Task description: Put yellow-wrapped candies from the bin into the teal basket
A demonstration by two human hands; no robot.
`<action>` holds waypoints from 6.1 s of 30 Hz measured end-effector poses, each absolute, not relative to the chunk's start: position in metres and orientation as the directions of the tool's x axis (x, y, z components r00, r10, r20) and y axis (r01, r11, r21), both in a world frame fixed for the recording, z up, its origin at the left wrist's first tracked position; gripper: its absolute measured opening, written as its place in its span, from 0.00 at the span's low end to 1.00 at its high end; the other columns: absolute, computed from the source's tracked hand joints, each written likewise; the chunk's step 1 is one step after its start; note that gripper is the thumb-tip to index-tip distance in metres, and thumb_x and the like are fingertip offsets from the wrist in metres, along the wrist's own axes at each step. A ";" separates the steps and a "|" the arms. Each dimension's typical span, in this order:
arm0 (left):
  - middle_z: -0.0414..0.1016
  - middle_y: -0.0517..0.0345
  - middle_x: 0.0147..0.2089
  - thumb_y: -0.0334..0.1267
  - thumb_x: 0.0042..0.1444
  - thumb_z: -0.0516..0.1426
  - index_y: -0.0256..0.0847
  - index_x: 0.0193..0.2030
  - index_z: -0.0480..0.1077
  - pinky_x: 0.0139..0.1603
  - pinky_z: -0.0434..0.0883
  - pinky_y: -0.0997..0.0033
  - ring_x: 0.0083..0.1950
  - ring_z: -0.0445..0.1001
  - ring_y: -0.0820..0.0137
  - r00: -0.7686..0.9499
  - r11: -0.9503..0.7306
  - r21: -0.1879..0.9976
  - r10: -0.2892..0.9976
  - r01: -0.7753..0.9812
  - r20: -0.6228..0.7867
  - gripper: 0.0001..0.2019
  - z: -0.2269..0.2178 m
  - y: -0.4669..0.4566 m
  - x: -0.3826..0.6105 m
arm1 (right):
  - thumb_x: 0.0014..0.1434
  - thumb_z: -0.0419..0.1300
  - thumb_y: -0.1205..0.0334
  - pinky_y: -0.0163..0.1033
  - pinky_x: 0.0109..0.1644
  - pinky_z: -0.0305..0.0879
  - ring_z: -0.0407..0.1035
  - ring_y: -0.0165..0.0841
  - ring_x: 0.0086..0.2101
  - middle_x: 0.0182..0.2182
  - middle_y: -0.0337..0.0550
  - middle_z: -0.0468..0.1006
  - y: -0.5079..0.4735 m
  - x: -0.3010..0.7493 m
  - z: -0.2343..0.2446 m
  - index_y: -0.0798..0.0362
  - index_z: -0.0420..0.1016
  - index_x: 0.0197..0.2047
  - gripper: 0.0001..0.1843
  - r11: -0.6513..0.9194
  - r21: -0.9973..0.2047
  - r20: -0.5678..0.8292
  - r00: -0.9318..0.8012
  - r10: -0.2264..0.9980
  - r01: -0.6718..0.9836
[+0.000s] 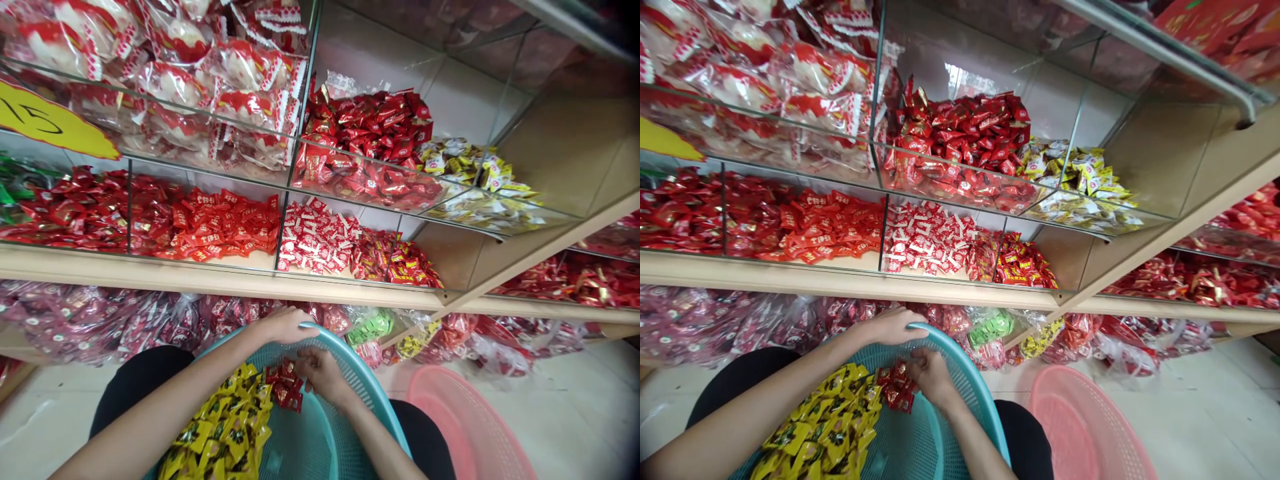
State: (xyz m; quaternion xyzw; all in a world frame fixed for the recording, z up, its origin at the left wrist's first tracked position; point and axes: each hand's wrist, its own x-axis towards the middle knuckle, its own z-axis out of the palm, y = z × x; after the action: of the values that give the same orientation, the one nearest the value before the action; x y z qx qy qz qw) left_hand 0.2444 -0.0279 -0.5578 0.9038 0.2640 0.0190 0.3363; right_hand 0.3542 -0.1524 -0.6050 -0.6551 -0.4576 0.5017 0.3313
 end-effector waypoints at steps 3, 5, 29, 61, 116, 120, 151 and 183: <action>0.75 0.57 0.31 0.53 0.54 0.49 0.40 0.32 0.73 0.31 0.58 0.77 0.29 0.67 0.73 0.854 -0.652 0.588 0.502 0.479 -0.139 0.20 -0.557 -0.024 0.233 | 0.50 0.55 0.60 0.29 0.18 0.54 0.59 0.24 0.15 0.19 0.34 0.68 -0.154 0.354 -0.606 0.57 0.67 0.35 0.10 -0.339 -0.896 -0.330 0.080 0.941 0.289; 0.73 0.58 0.26 0.55 0.55 0.46 0.38 0.30 0.72 0.28 0.56 0.77 0.25 0.64 0.74 0.836 -0.641 0.568 0.519 0.516 -0.174 0.23 -0.557 -0.021 0.225 | 0.52 0.55 0.59 0.30 0.19 0.54 0.59 0.25 0.15 0.19 0.35 0.68 -0.156 0.355 -0.607 0.57 0.68 0.34 0.10 -0.300 -0.893 -0.282 0.100 0.954 0.335; 0.75 0.56 0.33 0.57 0.55 0.43 0.40 0.31 0.72 0.31 0.58 0.74 0.33 0.69 0.69 0.779 -0.638 0.471 0.591 0.610 -0.209 0.25 -0.573 -0.012 0.222 | 0.49 0.58 0.44 0.40 0.32 0.63 0.70 0.38 0.30 0.27 0.49 0.76 -0.075 0.434 -0.249 0.54 0.75 0.30 0.20 -0.341 0.078 0.533 0.250 0.808 0.937; 0.75 0.55 0.33 0.59 0.55 0.41 0.40 0.29 0.71 0.30 0.56 0.73 0.32 0.69 0.69 0.787 -0.650 0.478 0.595 0.591 -0.163 0.27 -0.575 -0.012 0.219 | 0.48 0.56 0.68 0.38 0.37 0.64 0.70 0.38 0.38 0.36 0.48 0.76 -0.068 0.422 -0.251 0.50 0.75 0.40 0.14 -0.367 0.110 0.438 0.287 0.852 0.923; 0.74 0.56 0.29 0.59 0.54 0.42 0.39 0.31 0.72 0.30 0.56 0.75 0.28 0.65 0.72 0.799 -0.628 0.512 0.553 0.586 -0.237 0.27 -0.557 -0.019 0.221 | 0.55 0.55 0.64 0.37 0.35 0.64 0.67 0.31 0.31 0.30 0.40 0.73 -0.177 0.351 -0.506 0.51 0.68 0.31 0.03 0.072 -0.842 0.185 0.160 0.970 0.534; 0.73 0.54 0.29 0.58 0.55 0.42 0.39 0.29 0.72 0.30 0.56 0.75 0.29 0.66 0.71 0.792 -0.643 0.480 0.566 0.597 -0.229 0.27 -0.554 -0.020 0.220 | 0.49 0.60 0.60 0.34 0.28 0.60 0.63 0.28 0.24 0.21 0.36 0.70 -0.173 0.350 -0.570 0.54 0.68 0.27 0.06 -0.162 -0.931 -0.111 0.167 0.980 0.329; 0.73 0.56 0.28 0.58 0.55 0.42 0.40 0.29 0.71 0.28 0.56 0.75 0.28 0.67 0.71 0.786 -0.641 0.465 0.564 0.610 -0.254 0.26 -0.547 -0.023 0.221 | 0.39 0.57 0.67 0.33 0.29 0.61 0.63 0.30 0.25 0.21 0.36 0.69 -0.186 0.353 -0.635 0.53 0.64 0.23 0.04 -0.316 -0.921 -0.229 0.339 0.912 0.229; 0.76 0.54 0.32 0.58 0.55 0.42 0.41 0.31 0.72 0.31 0.59 0.74 0.33 0.70 0.68 0.787 -0.641 0.487 0.590 0.592 -0.181 0.26 -0.565 -0.018 0.218 | 0.56 0.52 0.65 0.36 0.38 0.66 0.72 0.37 0.37 0.36 0.46 0.78 -0.184 0.360 -0.528 0.50 0.74 0.41 0.12 -0.011 -0.550 0.160 0.119 0.980 0.835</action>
State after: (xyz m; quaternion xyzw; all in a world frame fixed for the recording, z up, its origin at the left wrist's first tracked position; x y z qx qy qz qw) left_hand 0.2184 -0.0182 -0.5653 0.9059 0.3262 -0.0026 0.2700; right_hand 0.3601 -0.1835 -0.5284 -0.6981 -0.6500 0.1348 0.2682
